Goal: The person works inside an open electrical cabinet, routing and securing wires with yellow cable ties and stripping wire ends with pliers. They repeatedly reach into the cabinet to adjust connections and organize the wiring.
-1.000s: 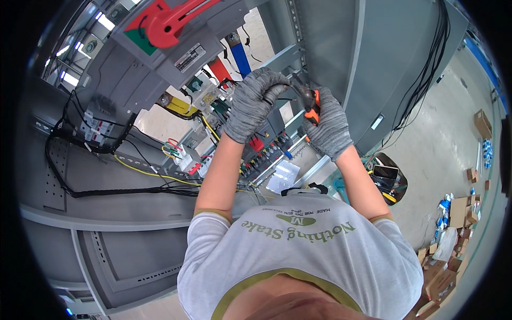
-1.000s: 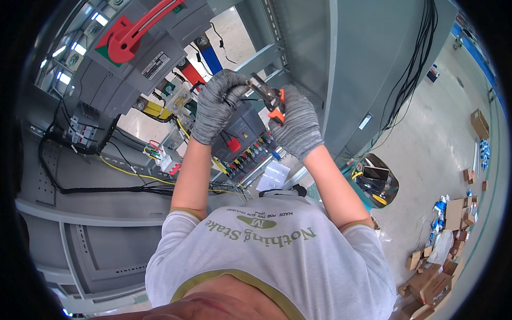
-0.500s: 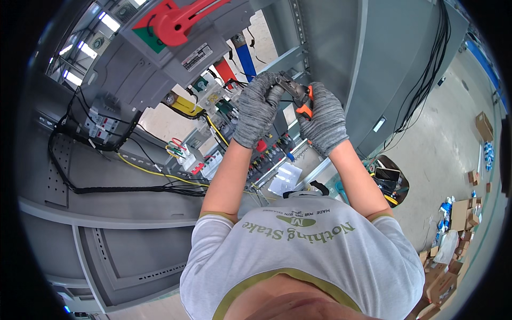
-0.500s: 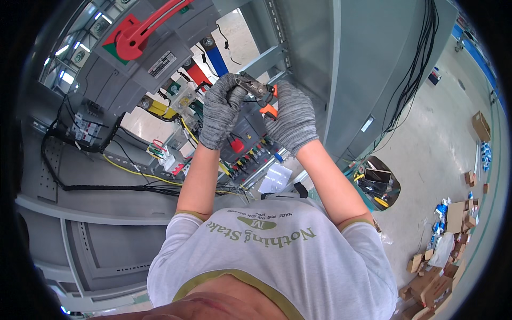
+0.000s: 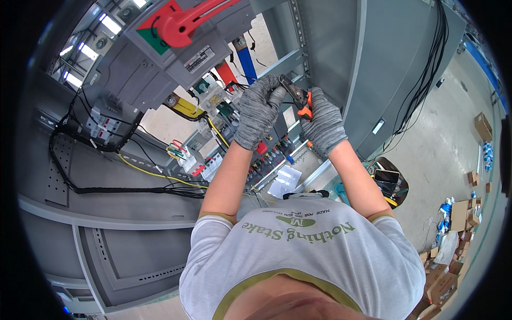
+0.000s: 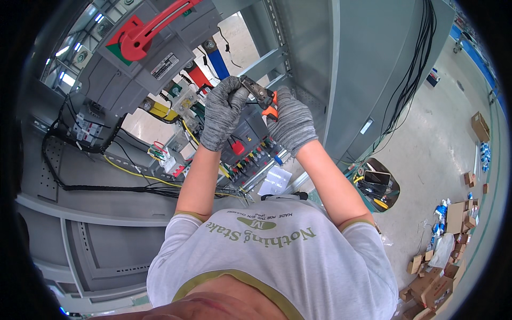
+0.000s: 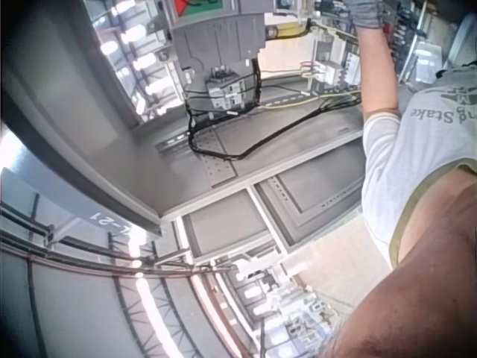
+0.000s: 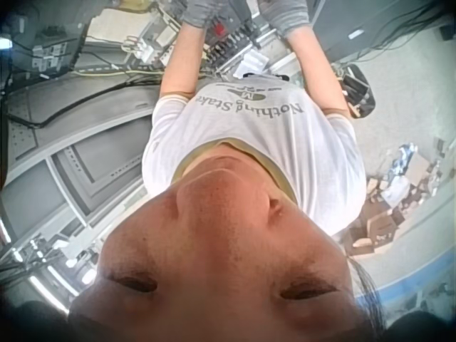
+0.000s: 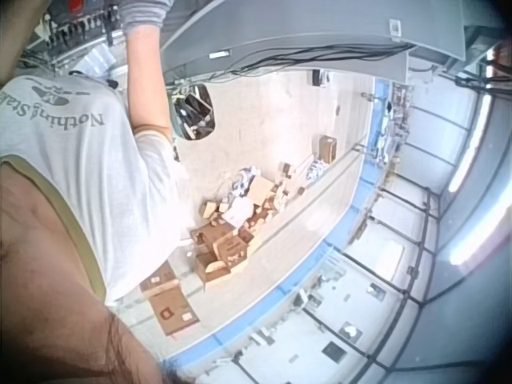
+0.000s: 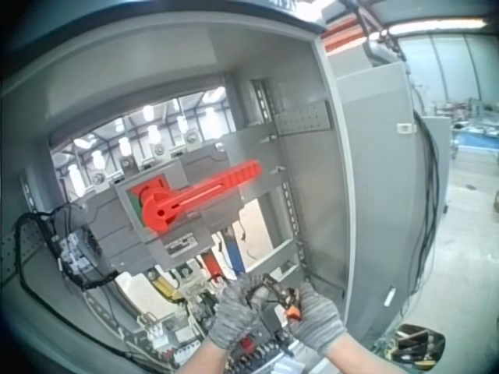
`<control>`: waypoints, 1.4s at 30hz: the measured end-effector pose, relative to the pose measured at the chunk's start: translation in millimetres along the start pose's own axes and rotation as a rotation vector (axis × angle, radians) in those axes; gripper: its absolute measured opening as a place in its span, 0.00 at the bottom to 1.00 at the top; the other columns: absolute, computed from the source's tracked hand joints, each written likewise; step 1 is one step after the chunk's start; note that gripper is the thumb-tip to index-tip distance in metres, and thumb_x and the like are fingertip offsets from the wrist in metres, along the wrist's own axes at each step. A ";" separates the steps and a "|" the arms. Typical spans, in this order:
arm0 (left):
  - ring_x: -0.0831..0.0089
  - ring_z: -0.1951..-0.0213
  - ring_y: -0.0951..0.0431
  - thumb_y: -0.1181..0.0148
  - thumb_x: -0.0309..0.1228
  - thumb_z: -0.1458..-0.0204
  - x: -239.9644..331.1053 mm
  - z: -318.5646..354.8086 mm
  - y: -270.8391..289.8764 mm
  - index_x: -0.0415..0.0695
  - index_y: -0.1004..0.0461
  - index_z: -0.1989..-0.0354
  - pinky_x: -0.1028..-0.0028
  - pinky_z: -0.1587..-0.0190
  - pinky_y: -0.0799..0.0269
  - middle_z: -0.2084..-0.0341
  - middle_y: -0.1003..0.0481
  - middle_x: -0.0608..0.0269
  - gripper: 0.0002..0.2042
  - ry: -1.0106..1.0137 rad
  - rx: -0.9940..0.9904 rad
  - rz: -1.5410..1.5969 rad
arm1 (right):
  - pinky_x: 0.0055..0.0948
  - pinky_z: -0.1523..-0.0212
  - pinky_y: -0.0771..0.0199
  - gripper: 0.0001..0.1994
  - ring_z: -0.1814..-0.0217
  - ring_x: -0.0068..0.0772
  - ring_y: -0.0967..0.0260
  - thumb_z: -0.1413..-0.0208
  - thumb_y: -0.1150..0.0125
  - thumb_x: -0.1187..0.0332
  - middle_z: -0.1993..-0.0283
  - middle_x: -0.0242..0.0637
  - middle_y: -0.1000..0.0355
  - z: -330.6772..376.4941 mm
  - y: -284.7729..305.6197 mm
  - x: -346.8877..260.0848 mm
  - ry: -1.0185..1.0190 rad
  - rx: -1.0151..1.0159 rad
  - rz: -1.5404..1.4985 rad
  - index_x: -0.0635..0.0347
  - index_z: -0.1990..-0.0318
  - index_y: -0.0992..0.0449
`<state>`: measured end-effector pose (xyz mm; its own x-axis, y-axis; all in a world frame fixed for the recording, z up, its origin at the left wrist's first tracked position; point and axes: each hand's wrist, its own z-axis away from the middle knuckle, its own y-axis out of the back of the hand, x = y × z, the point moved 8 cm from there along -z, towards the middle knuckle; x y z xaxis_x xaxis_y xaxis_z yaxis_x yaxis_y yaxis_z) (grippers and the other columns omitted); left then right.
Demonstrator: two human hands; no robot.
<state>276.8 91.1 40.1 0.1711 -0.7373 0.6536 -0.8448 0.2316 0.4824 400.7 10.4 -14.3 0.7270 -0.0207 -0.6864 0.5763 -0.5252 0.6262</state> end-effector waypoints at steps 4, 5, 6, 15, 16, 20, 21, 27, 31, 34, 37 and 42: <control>0.80 0.70 0.27 0.43 0.24 0.47 -0.6 -3.3 0.0 0.38 0.25 0.64 0.77 0.65 0.29 0.74 0.25 0.64 0.05 -0.039 -0.061 0.028 | 0.36 0.63 0.28 0.17 0.70 0.41 0.29 0.51 0.41 0.69 0.71 0.43 0.31 3.7 -18.6 1.1 0.086 -0.256 -0.556 0.66 0.55 0.33; 0.80 0.70 0.27 0.43 0.23 0.47 -1.7 -2.1 -0.1 0.38 0.24 0.64 0.77 0.65 0.30 0.74 0.25 0.64 0.04 -0.048 -0.080 0.042 | 0.34 0.64 0.28 0.17 0.70 0.37 0.30 0.51 0.41 0.69 0.72 0.41 0.31 8.4 -27.3 6.7 -0.025 -0.398 -0.775 0.66 0.54 0.33; 0.80 0.70 0.26 0.43 0.23 0.46 -2.5 -0.2 0.0 0.38 0.24 0.64 0.77 0.64 0.30 0.74 0.25 0.64 0.04 -0.047 -0.085 0.072 | 0.32 0.65 0.29 0.17 0.71 0.33 0.32 0.51 0.41 0.69 0.72 0.39 0.32 15.5 -33.7 9.2 -0.141 -0.540 -0.992 0.66 0.54 0.32; 0.61 0.56 0.26 0.37 0.29 0.55 51.2 3.7 16.8 0.43 0.23 0.62 0.67 0.54 0.31 0.62 0.26 0.55 0.11 -0.368 -0.012 -0.509 | 0.29 0.56 0.31 0.24 0.63 0.33 0.34 0.50 0.41 0.69 0.63 0.36 0.33 22.3 5.3 38.8 -0.062 -0.180 -0.612 0.63 0.44 0.36; 0.64 0.59 0.24 0.36 0.32 0.53 49.7 5.6 18.1 0.42 0.23 0.62 0.69 0.56 0.30 0.63 0.24 0.55 0.11 -0.358 -0.041 -0.684 | 0.30 0.55 0.31 0.25 0.62 0.34 0.35 0.50 0.41 0.69 0.63 0.37 0.33 25.3 9.1 42.2 -0.071 -0.146 -0.550 0.62 0.43 0.37; 0.74 0.66 0.22 0.38 0.30 0.49 22.2 6.9 14.9 0.41 0.23 0.62 0.77 0.61 0.28 0.69 0.22 0.63 0.08 0.121 -0.353 -0.276 | 0.37 0.54 0.30 0.28 0.60 0.46 0.31 0.56 0.39 0.71 0.61 0.48 0.32 25.6 25.9 26.9 -0.017 -0.007 -0.296 0.62 0.44 0.38; 0.75 0.66 0.23 0.38 0.29 0.49 23.1 4.8 13.7 0.41 0.23 0.62 0.77 0.61 0.28 0.69 0.22 0.64 0.08 0.094 -0.337 -0.149 | 0.39 0.54 0.29 0.29 0.60 0.49 0.31 0.58 0.38 0.71 0.61 0.49 0.32 26.2 31.1 19.4 0.037 0.060 -0.210 0.63 0.45 0.37; 0.78 0.66 0.25 0.43 0.24 0.46 6.8 -2.9 7.1 0.40 0.24 0.60 0.77 0.61 0.28 0.70 0.23 0.65 0.07 0.025 -0.180 0.091 | 0.46 0.56 0.30 0.24 0.60 0.58 0.32 0.66 0.38 0.72 0.63 0.53 0.30 10.5 34.8 -14.3 0.212 0.154 0.074 0.66 0.55 0.33; 0.80 0.67 0.25 0.45 0.24 0.45 -2.2 -3.9 8.6 0.39 0.24 0.60 0.78 0.60 0.30 0.70 0.23 0.64 0.07 -0.023 -0.035 0.010 | 0.47 0.57 0.30 0.22 0.59 0.58 0.32 0.67 0.38 0.72 0.64 0.53 0.30 -0.8 31.9 -26.5 0.222 0.170 0.118 0.65 0.59 0.32; 0.80 0.68 0.26 0.45 0.25 0.45 -3.5 -2.1 5.9 0.40 0.24 0.60 0.78 0.60 0.30 0.71 0.23 0.65 0.07 -0.069 -0.015 0.006 | 0.46 0.56 0.30 0.22 0.59 0.56 0.31 0.66 0.34 0.70 0.64 0.52 0.30 -6.3 27.1 -31.3 0.223 0.162 0.153 0.65 0.59 0.32; 0.80 0.67 0.26 0.45 0.25 0.45 -9.3 -0.3 8.0 0.40 0.24 0.60 0.78 0.60 0.31 0.70 0.23 0.65 0.07 0.002 0.014 0.013 | 0.45 0.56 0.30 0.23 0.58 0.54 0.31 0.66 0.31 0.67 0.63 0.51 0.29 -8.5 23.2 -30.0 0.208 0.153 0.175 0.64 0.59 0.32; 0.81 0.66 0.27 0.45 0.27 0.43 -20.6 2.2 7.7 0.40 0.24 0.60 0.78 0.59 0.31 0.69 0.23 0.66 0.07 0.052 0.034 0.066 | 0.45 0.55 0.30 0.24 0.57 0.54 0.31 0.65 0.32 0.67 0.62 0.50 0.29 -9.9 20.3 -31.6 0.192 0.135 0.180 0.64 0.58 0.32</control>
<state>265.7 106.6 29.1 0.1397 -0.6868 0.7133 -0.8716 0.2566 0.4177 393.2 8.8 23.7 0.8777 0.0312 -0.4782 0.3864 -0.6364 0.6677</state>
